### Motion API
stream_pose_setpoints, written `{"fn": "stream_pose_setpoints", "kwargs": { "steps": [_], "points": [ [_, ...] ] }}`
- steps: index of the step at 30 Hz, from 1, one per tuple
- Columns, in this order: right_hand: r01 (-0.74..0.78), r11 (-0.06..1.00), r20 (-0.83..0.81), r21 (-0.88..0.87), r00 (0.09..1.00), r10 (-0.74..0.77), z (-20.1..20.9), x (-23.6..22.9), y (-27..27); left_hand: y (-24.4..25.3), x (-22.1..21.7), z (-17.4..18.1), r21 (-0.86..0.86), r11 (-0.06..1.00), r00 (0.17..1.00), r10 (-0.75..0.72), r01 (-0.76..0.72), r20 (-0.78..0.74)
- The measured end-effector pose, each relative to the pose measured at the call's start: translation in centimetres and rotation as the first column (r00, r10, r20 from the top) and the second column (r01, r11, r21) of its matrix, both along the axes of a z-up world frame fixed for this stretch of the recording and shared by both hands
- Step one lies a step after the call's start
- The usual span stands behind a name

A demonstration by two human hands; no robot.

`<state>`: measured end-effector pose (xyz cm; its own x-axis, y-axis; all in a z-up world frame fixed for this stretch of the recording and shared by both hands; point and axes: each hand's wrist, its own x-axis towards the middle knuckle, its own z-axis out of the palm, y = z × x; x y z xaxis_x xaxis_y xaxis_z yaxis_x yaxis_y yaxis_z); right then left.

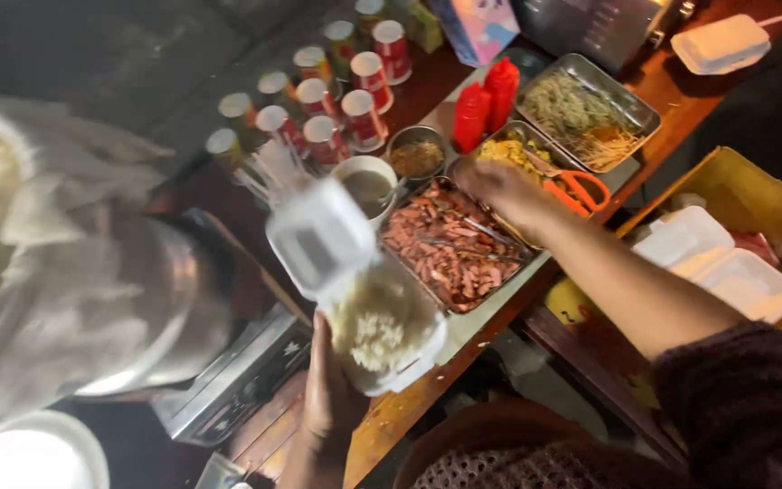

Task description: The person assembles multiple takeaway meals by scooping steamed rice into styrofoam containers, then adding sliced sausages, cooked meat, and condiments using tongs and a squeeze bottle. The person closes and stacks the containers on the counter.

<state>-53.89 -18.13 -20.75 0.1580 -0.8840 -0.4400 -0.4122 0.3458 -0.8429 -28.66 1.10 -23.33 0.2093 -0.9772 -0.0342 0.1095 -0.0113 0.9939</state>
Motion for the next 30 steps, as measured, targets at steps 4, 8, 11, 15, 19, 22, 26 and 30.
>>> {"fn": "stream_pose_setpoints", "kwargs": {
  "steps": [4,8,11,15,19,22,26,30],
  "points": [
    [0.12,0.941,-0.172,0.318,0.983,-0.067,-8.6,-4.5,-0.6,-0.4,-3.8,-1.1,0.633,0.774,0.7,0.45,0.003,-0.554],
    [0.13,0.923,-0.016,0.363,0.991,-0.133,-12.3,-1.9,-4.3,-1.4,-3.4,-4.3,0.733,0.674,0.727,0.55,-0.095,-0.412],
    [0.027,0.961,0.043,0.274,0.998,-0.04,-15.0,2.2,-7.8,-2.7,-2.7,-5.4,0.75,0.65,0.702,0.591,-0.122,-0.398],
    [-0.027,0.992,-0.049,0.127,0.998,0.033,-19.1,7.4,-11.4,-4.8,-1.7,-5.6,0.713,0.685,0.674,0.599,-0.151,-0.432],
    [0.044,0.998,-0.07,0.039,0.997,-0.041,-20.2,11.0,-12.2,-7.1,-0.7,-5.8,0.66,0.736,0.698,0.552,-0.15,-0.457],
    [0.051,0.999,-0.064,0.002,0.997,-0.05,-21.3,12.1,-12.6,-8.5,0.0,-7.4,0.63,0.762,0.71,0.527,-0.152,-0.467],
    [0.239,0.969,0.066,0.066,0.968,-0.243,-19.7,11.2,-13.2,-10.5,0.5,-8.8,0.608,0.78,0.696,0.519,-0.148,-0.497],
    [0.385,0.894,0.25,0.229,0.865,-0.436,-19.8,10.1,-14.6,-12.9,1.3,-11.0,0.686,0.698,0.618,0.637,-0.208,-0.461]
  ]
}}
